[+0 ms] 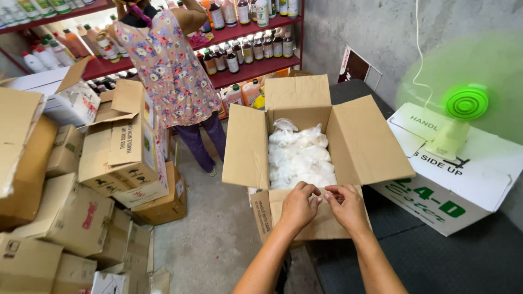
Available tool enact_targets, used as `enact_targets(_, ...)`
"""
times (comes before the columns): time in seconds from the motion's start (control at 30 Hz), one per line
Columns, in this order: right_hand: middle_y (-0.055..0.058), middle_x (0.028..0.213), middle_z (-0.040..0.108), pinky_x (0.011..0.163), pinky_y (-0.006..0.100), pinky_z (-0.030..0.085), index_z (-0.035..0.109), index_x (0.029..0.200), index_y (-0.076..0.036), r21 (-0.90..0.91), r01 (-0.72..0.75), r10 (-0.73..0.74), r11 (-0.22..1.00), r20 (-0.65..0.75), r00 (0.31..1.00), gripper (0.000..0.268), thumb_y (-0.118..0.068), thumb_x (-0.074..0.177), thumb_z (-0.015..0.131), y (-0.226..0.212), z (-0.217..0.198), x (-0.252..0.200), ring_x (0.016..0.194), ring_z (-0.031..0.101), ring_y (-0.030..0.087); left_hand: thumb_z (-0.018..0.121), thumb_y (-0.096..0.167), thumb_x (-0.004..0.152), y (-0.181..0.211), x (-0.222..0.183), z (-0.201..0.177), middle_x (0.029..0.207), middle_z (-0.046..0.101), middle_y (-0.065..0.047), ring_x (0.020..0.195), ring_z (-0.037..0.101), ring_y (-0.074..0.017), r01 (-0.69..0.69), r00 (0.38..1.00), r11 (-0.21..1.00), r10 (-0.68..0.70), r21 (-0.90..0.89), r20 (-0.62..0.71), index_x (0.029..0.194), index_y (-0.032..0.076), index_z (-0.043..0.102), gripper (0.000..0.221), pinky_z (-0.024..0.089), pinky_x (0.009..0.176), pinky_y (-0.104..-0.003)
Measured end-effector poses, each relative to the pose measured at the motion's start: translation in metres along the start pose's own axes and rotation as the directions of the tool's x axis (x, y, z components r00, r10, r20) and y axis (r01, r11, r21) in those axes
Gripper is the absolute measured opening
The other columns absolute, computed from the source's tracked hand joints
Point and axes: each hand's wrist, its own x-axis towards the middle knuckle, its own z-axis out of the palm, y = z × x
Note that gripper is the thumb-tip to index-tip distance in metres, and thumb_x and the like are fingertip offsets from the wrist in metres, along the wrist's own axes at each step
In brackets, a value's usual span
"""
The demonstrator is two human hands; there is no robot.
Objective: Weighing and bagging white powder into plastic bags.
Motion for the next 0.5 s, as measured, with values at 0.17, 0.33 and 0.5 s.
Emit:
enact_targets(0.17, 0.009, 0.097, 0.069, 0.072, 0.03, 0.062, 0.079, 0.104, -0.007, 0.07, 0.039, -0.042, 0.997, 0.037, 0.998, 0.021, -0.012, 0.084, 0.079, -0.017, -0.001, -0.042, 0.081, 0.075, 0.018, 0.076, 0.018, 0.085, 0.016, -0.047, -0.02, 0.105, 0.068, -0.009, 0.092, 0.068, -0.0351, -0.003, 0.997, 1.0, 0.004, 0.014, -0.074, 0.097, 0.014, 0.073, 0.013, 0.054, 0.078, -0.045)
enact_targets(0.33, 0.008, 0.097, 0.069, 0.072, 0.03, 0.062, 0.079, 0.105, -0.008, 0.058, 0.058, -0.06, 0.997, 0.041, 0.997, 0.021, -0.012, 0.084, 0.079, -0.035, -0.02, -0.077, 0.081, 0.074, 0.018, 0.076, 0.017, 0.085, 0.033, -0.078, -0.023, 0.105, 0.067, -0.009, 0.093, 0.068, -0.0354, -0.023, 0.995, 1.0, 0.021, -0.015, -0.097, 0.097, 0.013, 0.072, 0.013, 0.054, 0.079, -0.045)
enact_targets(0.5, 0.008, 0.099, 0.07, 0.071, 0.029, 0.061, 0.079, 0.107, -0.008, 0.011, 0.063, -0.063, 0.998, -0.044, 0.997, 0.022, -0.012, 0.085, 0.078, -0.044, -0.047, -0.105, 0.081, 0.074, 0.017, 0.076, 0.017, 0.086, 0.054, -0.103, -0.016, 0.105, 0.067, -0.009, 0.093, 0.068, -0.0359, -0.097, 0.994, 0.993, 0.094, -0.065, -0.049, 0.096, 0.013, 0.072, 0.012, 0.054, 0.079, -0.046)
